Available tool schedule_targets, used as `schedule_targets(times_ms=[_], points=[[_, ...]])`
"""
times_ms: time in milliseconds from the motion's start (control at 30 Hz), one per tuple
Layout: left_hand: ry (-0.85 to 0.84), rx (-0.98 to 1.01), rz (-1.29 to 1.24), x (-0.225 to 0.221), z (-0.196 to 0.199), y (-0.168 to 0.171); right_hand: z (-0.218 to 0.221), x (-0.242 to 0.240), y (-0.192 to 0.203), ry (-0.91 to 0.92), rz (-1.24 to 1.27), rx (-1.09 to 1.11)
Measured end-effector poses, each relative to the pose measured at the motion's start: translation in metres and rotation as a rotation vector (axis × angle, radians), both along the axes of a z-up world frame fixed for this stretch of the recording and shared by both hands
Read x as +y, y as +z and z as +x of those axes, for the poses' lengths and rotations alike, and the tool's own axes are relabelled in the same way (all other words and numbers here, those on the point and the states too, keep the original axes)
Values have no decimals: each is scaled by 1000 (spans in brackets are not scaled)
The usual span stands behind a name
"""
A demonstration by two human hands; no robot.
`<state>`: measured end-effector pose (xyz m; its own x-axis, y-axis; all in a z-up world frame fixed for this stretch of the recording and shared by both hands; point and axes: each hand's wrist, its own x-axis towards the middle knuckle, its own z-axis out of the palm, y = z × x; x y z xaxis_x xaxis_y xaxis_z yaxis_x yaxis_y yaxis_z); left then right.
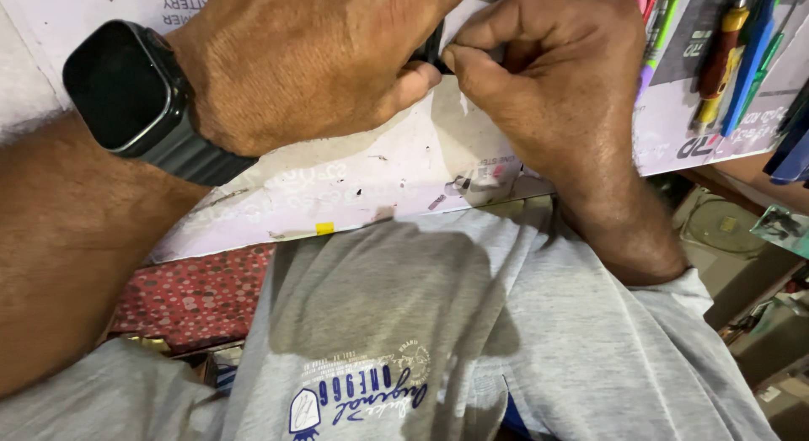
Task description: The person replaces a mobile phone screen by using a screwdriver to remove the old frame, cutting and applying tape to the new screen, and fitting the new screen assembly into the phone body.
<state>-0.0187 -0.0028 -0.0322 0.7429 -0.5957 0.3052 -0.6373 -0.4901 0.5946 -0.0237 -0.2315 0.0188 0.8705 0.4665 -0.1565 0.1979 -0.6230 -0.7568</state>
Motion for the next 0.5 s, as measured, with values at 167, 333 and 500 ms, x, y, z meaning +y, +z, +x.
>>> schedule_targets(times_ms=[167,333,500], points=[[5,-22,-15,-1,-1,-1,-2,1,-1,-18,20,23],[-12,27,28,-4,0,-3,-5,4,0,8,21,-38],[-19,20,49,-3,0,-4,-9,10,3,45,-14,-134]])
